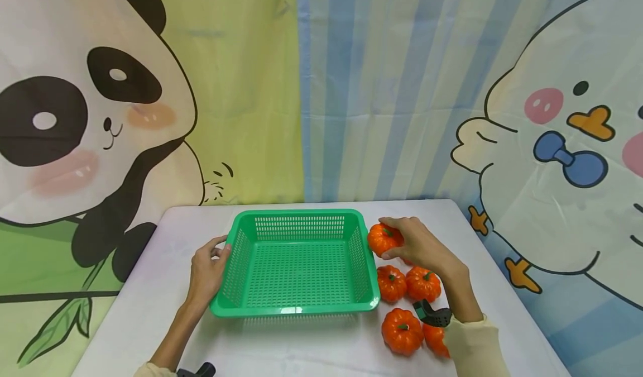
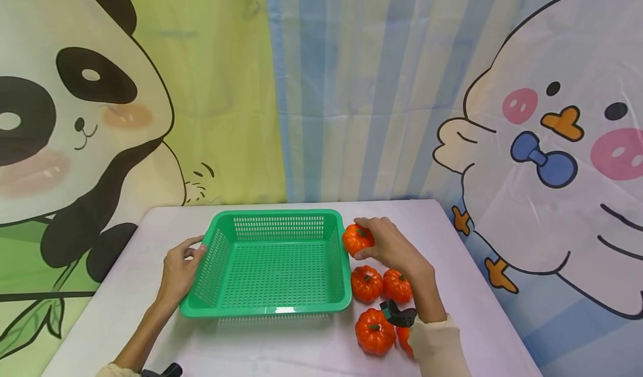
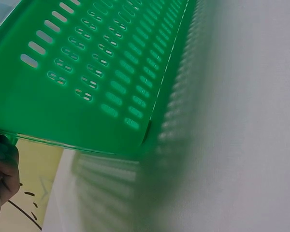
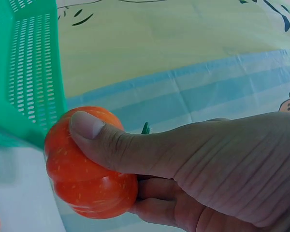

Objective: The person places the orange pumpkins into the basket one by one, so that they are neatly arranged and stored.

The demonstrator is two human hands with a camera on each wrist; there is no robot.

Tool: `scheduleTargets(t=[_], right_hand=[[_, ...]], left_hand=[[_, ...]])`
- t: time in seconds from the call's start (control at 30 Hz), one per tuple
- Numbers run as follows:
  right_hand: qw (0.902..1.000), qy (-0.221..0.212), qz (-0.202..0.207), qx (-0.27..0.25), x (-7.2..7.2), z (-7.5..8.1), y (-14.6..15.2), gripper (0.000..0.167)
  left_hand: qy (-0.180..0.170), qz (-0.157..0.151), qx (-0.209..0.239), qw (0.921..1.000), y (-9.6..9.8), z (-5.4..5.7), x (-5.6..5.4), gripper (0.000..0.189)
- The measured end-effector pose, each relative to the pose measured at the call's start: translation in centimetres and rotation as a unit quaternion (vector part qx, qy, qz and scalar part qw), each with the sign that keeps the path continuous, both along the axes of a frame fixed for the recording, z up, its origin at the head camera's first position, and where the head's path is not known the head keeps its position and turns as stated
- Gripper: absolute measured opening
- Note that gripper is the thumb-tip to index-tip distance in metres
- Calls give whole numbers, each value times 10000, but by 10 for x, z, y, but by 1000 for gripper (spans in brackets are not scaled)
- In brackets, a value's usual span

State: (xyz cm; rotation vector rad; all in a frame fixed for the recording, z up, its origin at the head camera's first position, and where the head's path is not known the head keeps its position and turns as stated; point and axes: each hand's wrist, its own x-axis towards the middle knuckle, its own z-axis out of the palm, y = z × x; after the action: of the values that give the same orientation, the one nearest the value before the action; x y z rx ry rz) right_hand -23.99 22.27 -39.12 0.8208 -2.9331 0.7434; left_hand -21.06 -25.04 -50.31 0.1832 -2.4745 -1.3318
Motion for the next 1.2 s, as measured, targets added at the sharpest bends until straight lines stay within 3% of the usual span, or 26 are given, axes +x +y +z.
scheduleTargets(t=[0.4, 0.93, 1.2], right_hand=[[9998, -134, 170, -19, 10, 8, -20, 77], [9985, -310, 439, -111, 17, 2, -46, 81], [9974, -423, 550, -173, 16, -2, -57, 82]], left_hand=[[95, -6, 15, 10000, 0, -2, -1, 40], [-82, -17, 157, 9998, 0, -2, 0, 42], [-11, -60, 170, 9998, -1, -2, -1, 42]])
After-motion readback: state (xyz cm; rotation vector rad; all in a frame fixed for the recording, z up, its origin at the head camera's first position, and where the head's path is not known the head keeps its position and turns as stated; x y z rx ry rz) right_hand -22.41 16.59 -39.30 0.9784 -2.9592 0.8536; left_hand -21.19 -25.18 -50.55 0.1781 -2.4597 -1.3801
